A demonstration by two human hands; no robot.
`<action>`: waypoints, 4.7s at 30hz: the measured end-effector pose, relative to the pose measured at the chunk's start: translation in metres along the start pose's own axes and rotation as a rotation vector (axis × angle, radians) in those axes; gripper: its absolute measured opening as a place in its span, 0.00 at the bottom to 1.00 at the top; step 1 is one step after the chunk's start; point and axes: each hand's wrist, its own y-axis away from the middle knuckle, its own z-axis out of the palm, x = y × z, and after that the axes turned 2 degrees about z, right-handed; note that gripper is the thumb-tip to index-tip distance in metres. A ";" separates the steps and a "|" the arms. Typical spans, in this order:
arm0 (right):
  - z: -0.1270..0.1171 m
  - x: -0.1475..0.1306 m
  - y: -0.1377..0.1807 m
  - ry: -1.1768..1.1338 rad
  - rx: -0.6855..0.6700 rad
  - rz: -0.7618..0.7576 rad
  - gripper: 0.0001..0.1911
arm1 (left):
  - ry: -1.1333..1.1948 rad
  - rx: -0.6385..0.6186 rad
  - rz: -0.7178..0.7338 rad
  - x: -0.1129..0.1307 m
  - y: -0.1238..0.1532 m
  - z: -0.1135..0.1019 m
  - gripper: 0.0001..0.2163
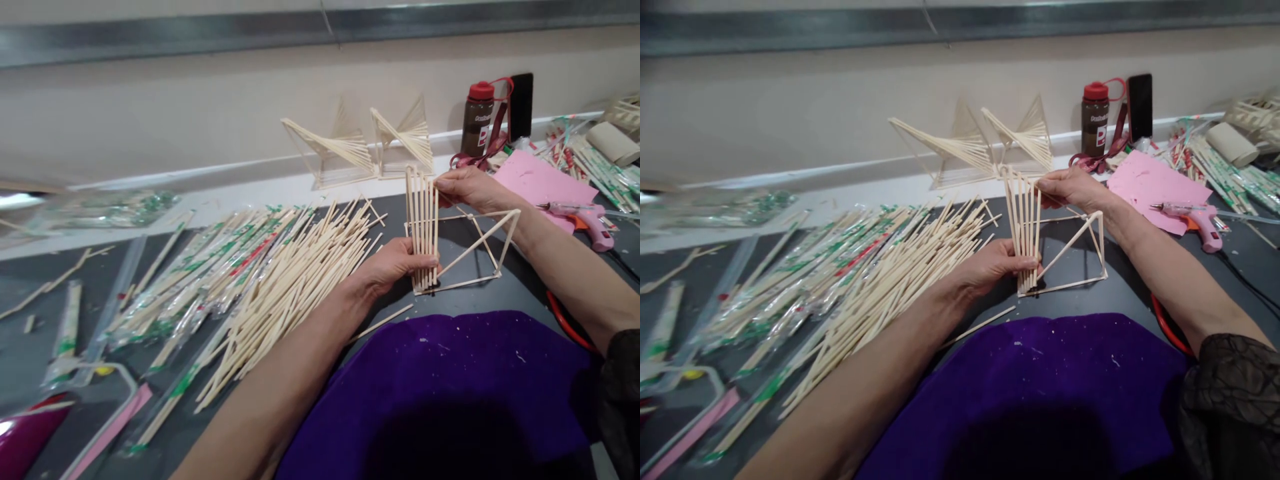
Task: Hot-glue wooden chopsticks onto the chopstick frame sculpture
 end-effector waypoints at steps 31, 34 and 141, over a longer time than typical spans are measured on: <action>0.000 0.001 0.007 -0.092 -0.099 -0.004 0.12 | -0.053 -0.006 -0.068 0.005 0.006 -0.011 0.18; 0.002 0.000 0.008 -0.080 -0.087 -0.005 0.13 | -0.041 0.003 -0.075 0.006 0.006 -0.010 0.19; -0.044 -0.086 0.037 0.112 0.518 0.014 0.14 | -0.037 0.074 -0.111 0.008 0.005 -0.011 0.14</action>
